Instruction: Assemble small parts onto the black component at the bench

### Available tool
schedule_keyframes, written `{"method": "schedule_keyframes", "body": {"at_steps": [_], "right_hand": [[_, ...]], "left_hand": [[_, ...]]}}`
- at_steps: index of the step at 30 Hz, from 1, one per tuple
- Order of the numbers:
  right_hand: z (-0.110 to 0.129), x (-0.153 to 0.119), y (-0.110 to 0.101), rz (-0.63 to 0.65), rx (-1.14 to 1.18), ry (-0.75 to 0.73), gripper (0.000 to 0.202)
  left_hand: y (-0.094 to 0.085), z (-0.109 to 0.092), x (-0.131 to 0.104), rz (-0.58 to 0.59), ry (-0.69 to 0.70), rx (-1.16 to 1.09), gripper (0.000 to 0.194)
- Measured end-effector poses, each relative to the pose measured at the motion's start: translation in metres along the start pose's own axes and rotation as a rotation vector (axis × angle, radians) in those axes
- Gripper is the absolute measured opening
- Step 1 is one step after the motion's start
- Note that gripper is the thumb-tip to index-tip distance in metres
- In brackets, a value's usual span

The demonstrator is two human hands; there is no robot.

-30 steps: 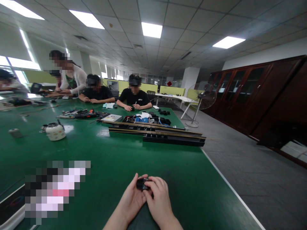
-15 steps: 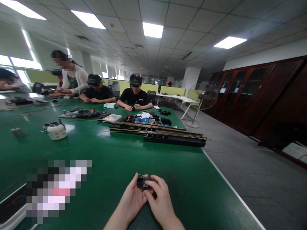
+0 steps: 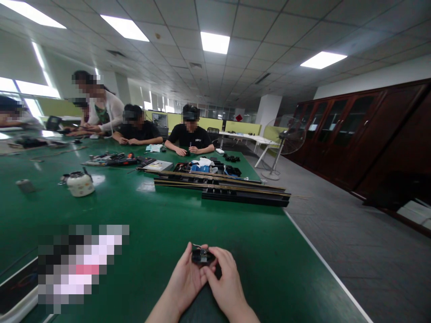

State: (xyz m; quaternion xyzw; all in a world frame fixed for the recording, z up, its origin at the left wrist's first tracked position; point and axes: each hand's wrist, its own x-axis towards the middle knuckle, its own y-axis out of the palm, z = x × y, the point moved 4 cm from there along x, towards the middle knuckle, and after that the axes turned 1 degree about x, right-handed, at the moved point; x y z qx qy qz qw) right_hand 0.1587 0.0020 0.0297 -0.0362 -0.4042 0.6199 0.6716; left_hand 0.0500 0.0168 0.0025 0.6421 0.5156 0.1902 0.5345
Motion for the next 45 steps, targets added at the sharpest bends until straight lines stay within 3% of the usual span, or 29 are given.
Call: {"method": "schedule_keyframes", "body": {"at_steps": [16, 37, 45], "right_hand": [[-0.0015, -0.0019, 0.0007, -0.026, 0.032, -0.042, 0.035], [-0.006, -0.0027, 0.0018, -0.076, 0.071, -0.056, 0.034], [-0.0029, -0.0017, 0.0013, -0.062, 0.054, -0.079, 0.031]], "left_hand": [[-0.0013, -0.0004, 0.0005, -0.068, 0.022, 0.022, 0.026], [0.0058, 0.0015, -0.0041, 0.173, -0.061, -0.03, 0.035], [0.0067, 0.0012, -0.0044, 0.193, -0.072, -0.019, 0.033]]}}
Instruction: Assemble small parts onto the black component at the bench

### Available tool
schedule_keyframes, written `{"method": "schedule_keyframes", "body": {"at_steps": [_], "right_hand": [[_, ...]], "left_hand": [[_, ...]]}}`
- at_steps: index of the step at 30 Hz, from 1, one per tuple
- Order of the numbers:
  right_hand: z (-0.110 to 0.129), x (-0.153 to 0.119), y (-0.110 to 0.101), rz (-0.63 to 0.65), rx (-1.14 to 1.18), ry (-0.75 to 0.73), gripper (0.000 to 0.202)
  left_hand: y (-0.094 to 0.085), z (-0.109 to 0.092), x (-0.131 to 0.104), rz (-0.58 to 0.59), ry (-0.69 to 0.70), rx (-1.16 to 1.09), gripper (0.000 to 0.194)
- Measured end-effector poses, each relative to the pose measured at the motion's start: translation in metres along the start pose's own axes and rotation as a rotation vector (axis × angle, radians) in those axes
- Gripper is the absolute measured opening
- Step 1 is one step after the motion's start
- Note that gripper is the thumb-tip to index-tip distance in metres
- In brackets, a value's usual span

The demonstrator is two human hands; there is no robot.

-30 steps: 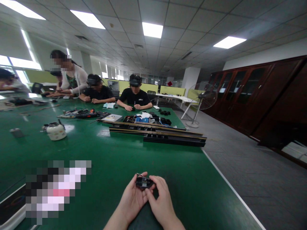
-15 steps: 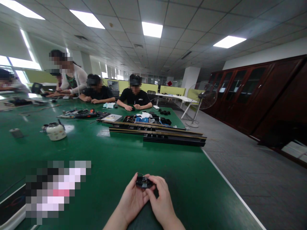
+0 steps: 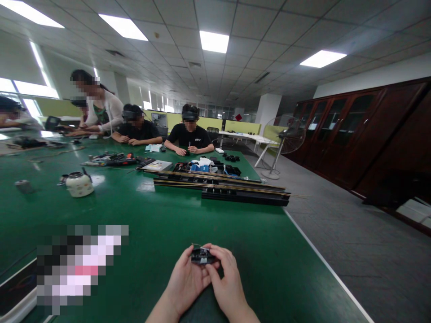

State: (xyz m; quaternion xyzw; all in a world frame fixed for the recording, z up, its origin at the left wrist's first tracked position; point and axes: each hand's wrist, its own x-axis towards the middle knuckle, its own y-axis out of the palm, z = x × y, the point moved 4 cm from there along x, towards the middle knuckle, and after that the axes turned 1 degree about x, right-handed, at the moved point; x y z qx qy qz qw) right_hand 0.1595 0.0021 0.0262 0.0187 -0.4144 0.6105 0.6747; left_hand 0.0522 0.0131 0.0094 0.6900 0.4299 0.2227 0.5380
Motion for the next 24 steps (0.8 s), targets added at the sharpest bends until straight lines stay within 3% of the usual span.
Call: {"method": "schedule_keyframes", "body": {"at_steps": [11, 24], "right_hand": [[0.0053, 0.0007, -0.0015, 0.022, -0.01, -0.018, 0.027], [0.007, 0.0014, -0.0008, 0.051, -0.002, -0.003, 0.024]], "left_hand": [[-0.003, 0.0001, 0.0014, -0.131, 0.058, 0.037, 0.03], [-0.0066, 0.0001, 0.0014, -0.193, 0.067, 0.055, 0.03]]}}
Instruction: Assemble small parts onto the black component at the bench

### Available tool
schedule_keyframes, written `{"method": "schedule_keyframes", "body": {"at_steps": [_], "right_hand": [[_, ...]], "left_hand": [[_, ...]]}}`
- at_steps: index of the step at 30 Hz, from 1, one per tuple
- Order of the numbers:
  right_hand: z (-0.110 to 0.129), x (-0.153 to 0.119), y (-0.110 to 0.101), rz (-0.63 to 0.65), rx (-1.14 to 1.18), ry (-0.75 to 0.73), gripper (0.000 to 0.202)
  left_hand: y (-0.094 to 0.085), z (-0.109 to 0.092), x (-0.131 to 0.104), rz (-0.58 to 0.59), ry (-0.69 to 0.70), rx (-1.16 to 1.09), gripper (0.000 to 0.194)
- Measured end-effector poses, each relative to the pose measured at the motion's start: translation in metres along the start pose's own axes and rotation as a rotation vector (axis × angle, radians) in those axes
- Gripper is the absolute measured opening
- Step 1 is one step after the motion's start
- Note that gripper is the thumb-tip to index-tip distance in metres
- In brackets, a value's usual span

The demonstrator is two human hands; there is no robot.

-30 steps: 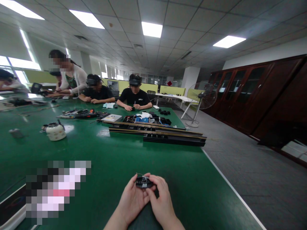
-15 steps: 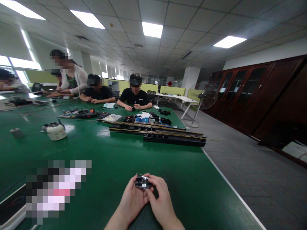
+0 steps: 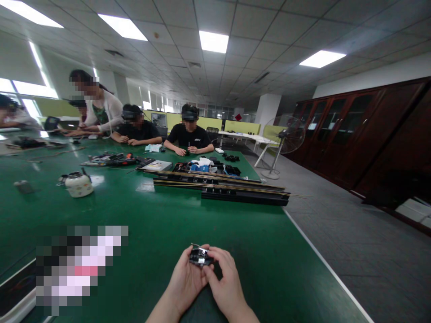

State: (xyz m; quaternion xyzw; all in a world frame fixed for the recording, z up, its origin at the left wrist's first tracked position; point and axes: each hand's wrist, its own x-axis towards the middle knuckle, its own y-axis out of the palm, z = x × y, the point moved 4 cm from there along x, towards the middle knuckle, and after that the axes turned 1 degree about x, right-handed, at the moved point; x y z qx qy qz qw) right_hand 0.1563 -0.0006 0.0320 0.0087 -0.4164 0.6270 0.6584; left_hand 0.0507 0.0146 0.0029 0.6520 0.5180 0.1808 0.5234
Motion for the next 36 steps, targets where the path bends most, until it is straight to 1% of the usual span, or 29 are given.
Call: {"method": "schedule_keyframes", "body": {"at_steps": [6, 13, 20, 27, 33, 36], "right_hand": [[0.002, 0.0, -0.002, -0.015, -0.014, 0.0, 0.027], [0.003, 0.0, -0.001, 0.001, -0.069, -0.015, 0.033], [0.001, 0.0, 0.001, 0.019, -0.103, -0.002, 0.025], [0.003, 0.001, 0.0, -0.006, -0.097, -0.027, 0.026], [0.003, 0.002, 0.001, 0.053, -0.058, -0.021, 0.025], [0.003, 0.002, 0.001, 0.063, -0.058, -0.019, 0.025]], "left_hand": [[0.001, -0.001, -0.001, -0.034, 0.024, 0.023, 0.027], [0.004, -0.002, -0.001, -0.037, 0.056, 0.017, 0.026], [0.004, -0.002, -0.001, -0.04, 0.068, -0.041, 0.025], [0.009, -0.001, -0.005, 0.035, 0.055, -0.045, 0.027], [0.01, 0.0, -0.004, 0.041, 0.038, -0.078, 0.034], [0.01, 0.001, -0.003, 0.044, 0.03, -0.086, 0.036]]}}
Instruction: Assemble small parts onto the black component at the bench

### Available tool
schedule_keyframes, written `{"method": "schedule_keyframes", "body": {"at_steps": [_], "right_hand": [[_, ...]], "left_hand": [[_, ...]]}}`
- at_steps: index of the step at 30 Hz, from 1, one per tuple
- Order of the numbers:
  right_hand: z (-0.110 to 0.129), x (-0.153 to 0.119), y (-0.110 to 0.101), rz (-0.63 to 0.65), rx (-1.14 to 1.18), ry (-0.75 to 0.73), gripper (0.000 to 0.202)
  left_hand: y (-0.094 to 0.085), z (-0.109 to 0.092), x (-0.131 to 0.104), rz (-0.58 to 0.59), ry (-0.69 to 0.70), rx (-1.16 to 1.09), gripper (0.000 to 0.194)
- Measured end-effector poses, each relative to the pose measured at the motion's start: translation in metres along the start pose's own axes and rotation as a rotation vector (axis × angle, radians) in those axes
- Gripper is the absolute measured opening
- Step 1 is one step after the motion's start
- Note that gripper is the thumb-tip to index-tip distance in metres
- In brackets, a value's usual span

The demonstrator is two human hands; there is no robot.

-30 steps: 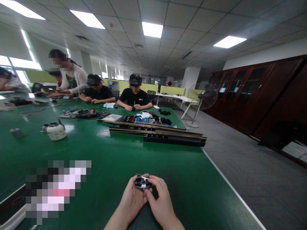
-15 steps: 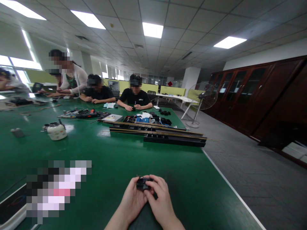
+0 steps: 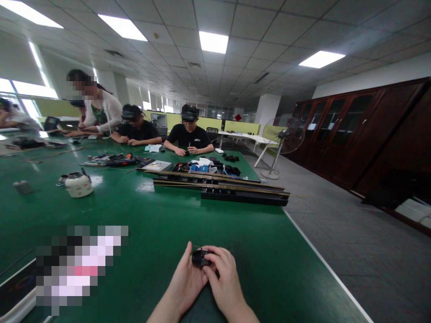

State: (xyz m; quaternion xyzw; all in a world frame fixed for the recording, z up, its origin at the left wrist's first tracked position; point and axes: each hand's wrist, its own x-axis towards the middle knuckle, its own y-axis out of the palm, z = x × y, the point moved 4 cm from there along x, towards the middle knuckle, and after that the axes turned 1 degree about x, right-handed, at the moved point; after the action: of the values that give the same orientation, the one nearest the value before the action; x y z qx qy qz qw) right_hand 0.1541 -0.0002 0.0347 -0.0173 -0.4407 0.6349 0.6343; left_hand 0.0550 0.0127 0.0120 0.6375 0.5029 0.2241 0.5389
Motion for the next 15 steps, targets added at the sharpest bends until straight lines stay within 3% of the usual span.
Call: {"method": "schedule_keyframes", "body": {"at_steps": [7, 15], "right_hand": [[0.0006, -0.0005, -0.001, 0.003, -0.002, -0.003, 0.022], [-0.0081, -0.0045, -0.0004, -0.081, -0.032, 0.017, 0.018]], "left_hand": [[-0.0044, -0.0014, 0.0019, -0.068, 0.017, -0.041, 0.035], [-0.0094, -0.0059, 0.0025, -0.113, 0.049, 0.007, 0.034]]}}
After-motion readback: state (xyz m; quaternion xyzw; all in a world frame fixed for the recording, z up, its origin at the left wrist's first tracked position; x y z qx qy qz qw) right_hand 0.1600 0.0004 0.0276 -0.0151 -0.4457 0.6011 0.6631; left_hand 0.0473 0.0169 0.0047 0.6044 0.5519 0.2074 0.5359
